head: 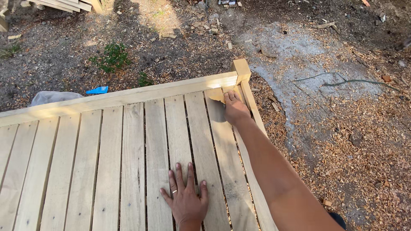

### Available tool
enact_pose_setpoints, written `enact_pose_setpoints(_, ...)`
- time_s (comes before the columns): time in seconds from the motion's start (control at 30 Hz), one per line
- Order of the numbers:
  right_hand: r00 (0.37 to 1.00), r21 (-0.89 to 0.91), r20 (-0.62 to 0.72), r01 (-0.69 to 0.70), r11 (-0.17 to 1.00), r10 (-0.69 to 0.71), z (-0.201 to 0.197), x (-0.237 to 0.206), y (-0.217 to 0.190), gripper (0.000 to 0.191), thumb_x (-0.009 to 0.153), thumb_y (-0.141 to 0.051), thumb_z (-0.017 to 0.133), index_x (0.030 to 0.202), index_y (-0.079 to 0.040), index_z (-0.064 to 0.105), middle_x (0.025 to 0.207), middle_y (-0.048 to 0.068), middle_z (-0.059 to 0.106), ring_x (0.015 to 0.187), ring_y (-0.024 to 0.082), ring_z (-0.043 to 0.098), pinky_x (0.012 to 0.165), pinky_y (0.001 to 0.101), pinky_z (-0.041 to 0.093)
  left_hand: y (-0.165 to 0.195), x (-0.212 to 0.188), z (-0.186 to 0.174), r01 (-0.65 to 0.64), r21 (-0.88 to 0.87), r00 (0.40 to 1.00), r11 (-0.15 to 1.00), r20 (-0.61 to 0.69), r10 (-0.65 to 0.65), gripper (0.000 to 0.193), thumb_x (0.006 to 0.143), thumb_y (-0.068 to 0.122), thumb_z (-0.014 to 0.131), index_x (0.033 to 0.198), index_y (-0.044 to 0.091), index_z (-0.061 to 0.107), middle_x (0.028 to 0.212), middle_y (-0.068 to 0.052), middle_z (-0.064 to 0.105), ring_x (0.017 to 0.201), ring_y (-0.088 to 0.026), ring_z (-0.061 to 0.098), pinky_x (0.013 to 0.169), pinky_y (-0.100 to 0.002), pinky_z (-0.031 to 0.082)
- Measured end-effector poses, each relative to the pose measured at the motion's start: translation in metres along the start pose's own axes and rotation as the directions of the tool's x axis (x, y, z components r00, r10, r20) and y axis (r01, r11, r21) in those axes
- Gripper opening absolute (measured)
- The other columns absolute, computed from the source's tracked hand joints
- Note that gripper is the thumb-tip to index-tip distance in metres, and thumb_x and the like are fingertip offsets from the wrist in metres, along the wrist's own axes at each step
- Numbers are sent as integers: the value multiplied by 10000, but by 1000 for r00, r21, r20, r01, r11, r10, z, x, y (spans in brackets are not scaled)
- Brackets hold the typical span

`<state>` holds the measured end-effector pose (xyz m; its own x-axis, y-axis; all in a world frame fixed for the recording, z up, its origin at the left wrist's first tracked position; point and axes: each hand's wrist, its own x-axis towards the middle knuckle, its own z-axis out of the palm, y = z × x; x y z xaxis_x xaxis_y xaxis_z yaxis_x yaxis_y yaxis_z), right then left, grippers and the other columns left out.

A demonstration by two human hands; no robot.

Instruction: The person kneels beside a slatted wooden panel outdoors and sands its surface and edges by hand using sheets of sandpaper, working across different boards and along the frame. A hammer lies on the panel and is briefly picked up and set back down.

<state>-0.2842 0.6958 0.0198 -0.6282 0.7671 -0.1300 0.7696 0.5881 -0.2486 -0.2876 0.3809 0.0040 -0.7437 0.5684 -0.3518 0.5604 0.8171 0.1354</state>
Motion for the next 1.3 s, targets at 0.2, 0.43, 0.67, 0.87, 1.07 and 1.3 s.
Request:
enact_pose_setpoints(0.2, 963, -131, -84, 242, 961, -254, 38, -189, 32, 707, 814, -69, 570, 1470, 103, 369, 1553, 281, 352, 1481, 416, 310, 1244, 444, 285, -1, 1, 6, -48, -63, 995, 997, -96, 42, 698, 940, 597, 407, 1586, 430, 202, 1699, 54, 83, 1558, -257, 79, 1186, -664, 6)
enact_pose_setpoints(0.43, 525, -689, -393, 375, 620, -755, 165, -439, 107, 506, 979, -14, 575, 1423, 197, 453, 1509, 337, 429, 1465, 466, 432, 1216, 541, 380, -2, 1, 8, -78, -72, 986, 994, -151, 66, 705, 929, 582, 440, 1583, 411, 237, 1701, 39, 110, 1554, -261, 105, 1187, -672, 16)
enact_pose_setpoints(0.67, 988, 41, -100, 124, 991, -120, 62, -219, 39, 570, 896, -54, 511, 1462, -10, 450, 1587, 176, 387, 1482, 392, 314, 1145, 447, 374, -1, -3, 7, -59, -63, 991, 996, -124, 51, 698, 925, 586, 427, 1574, 418, 233, 1688, 43, 110, 1547, -262, 92, 1176, -667, 16)
enact_pose_setpoints(0.87, 991, 11, -100, 93, 996, -92, 18, -8, 7, 564, 962, -160, 451, 1511, -42, 397, 1631, 122, 338, 1512, 326, 260, 1208, 404, 282, 1, -1, 2, -19, -31, 999, 999, -49, 17, 733, 932, 597, 411, 1619, 455, 200, 1709, 50, 65, 1552, -252, 51, 1177, -658, 4)
enact_pose_setpoints(1.07, 974, -22, -96, 203, 979, -205, 24, -129, 24, 648, 871, -69, 522, 1503, 6, 402, 1628, 154, 328, 1525, 332, 268, 1195, 399, 330, 1, 0, 0, -22, -40, 999, 999, -31, 20, 716, 938, 601, 391, 1600, 449, 166, 1715, 58, 38, 1552, -245, 40, 1185, -650, -4)
enact_pose_setpoints(1.3, 395, -728, -510, 275, 628, -764, 146, -371, 109, 571, 984, 17, 578, 1510, 117, 380, 1611, 254, 360, 1551, 354, 359, 1275, 448, 342, 2, -1, -1, -29, -25, 999, 999, -31, 28, 696, 954, 602, 381, 1593, 439, 159, 1706, 58, 27, 1563, -251, 49, 1189, -654, 5)
